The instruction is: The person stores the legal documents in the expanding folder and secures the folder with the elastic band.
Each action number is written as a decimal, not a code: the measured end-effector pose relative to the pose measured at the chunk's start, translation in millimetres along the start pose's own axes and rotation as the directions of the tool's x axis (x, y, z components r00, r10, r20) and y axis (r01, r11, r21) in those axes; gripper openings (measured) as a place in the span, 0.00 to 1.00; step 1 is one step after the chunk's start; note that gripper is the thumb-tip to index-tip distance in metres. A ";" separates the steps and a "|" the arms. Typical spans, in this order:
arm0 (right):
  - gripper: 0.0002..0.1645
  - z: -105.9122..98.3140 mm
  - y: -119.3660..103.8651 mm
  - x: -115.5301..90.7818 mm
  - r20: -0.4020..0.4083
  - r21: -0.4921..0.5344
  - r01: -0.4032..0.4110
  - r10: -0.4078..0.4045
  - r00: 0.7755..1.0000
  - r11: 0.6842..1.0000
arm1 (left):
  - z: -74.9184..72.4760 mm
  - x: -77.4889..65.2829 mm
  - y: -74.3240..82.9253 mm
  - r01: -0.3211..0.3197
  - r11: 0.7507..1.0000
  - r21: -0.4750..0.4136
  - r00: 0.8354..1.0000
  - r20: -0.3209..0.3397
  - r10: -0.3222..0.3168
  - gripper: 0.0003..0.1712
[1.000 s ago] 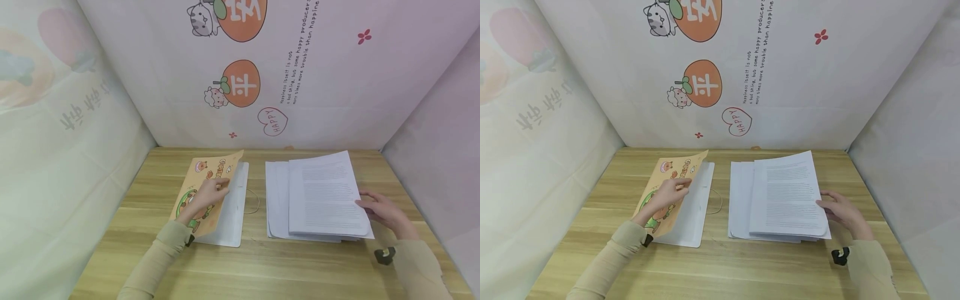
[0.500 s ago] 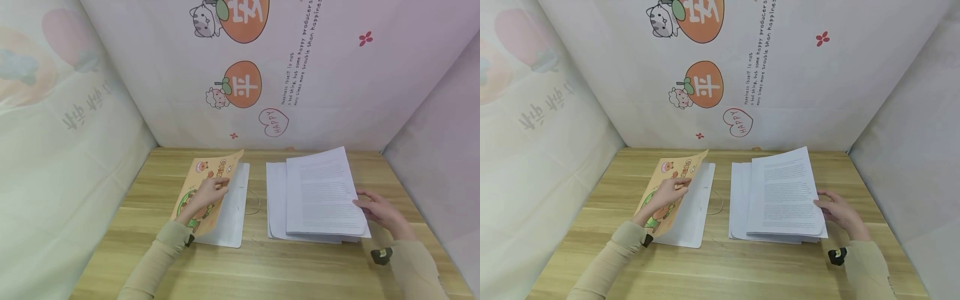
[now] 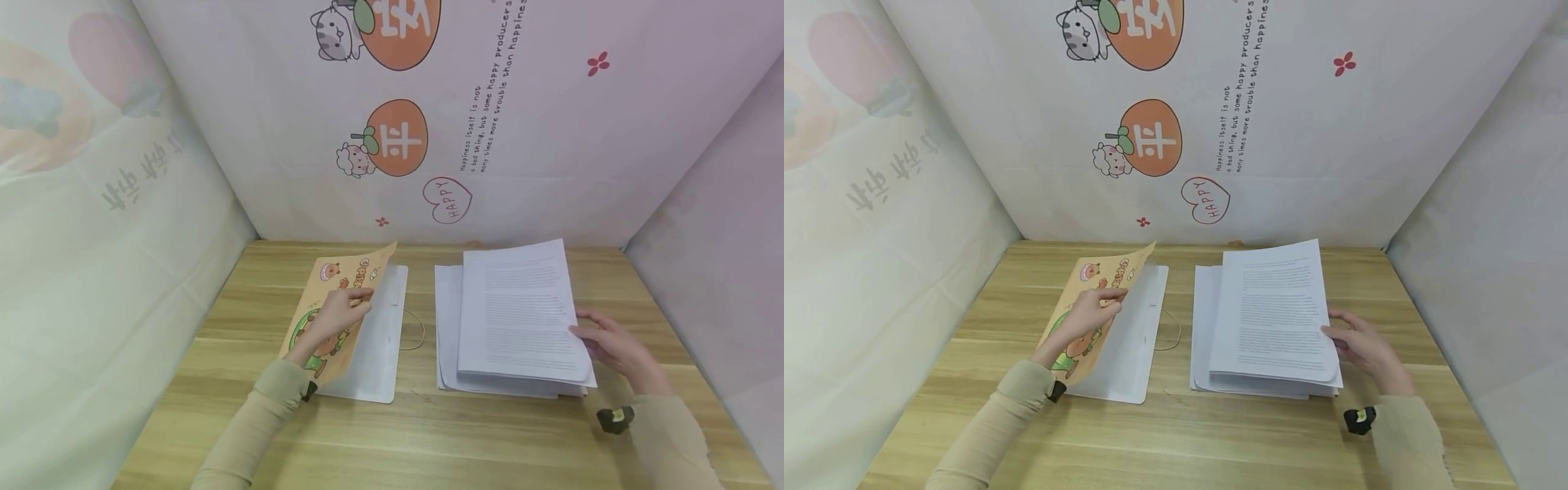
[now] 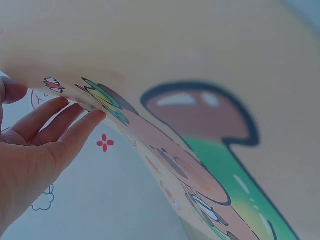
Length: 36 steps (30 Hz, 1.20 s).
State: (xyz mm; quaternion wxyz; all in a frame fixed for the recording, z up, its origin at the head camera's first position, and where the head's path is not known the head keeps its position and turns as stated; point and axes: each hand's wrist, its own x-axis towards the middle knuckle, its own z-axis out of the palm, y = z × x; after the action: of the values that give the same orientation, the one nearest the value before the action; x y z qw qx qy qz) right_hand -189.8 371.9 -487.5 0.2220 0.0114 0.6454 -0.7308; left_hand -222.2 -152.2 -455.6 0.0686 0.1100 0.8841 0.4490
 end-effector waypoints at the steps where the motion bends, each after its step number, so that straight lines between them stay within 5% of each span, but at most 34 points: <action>1: 0.20 1.3 0.2 0.7 -0.002 0.007 0.001 -0.001 1.000 1.000 | 0.0 0.1 0.3 0.002 1.000 -0.001 1.000 -0.004 -0.002 0.26; 36: 0.16 54.8 1.1 34.2 -0.041 0.043 -0.031 0.033 0.999 0.999 | -3.7 4.5 0.3 0.016 0.999 -0.032 0.999 -0.047 -0.018 0.26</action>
State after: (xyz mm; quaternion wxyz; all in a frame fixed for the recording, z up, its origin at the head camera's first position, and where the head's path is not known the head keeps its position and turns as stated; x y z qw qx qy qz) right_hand -205.5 309.3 -489.8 0.2201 0.0416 0.6341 -0.7401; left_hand -227.3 -153.8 -453.3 0.0534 0.0909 0.8792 0.4647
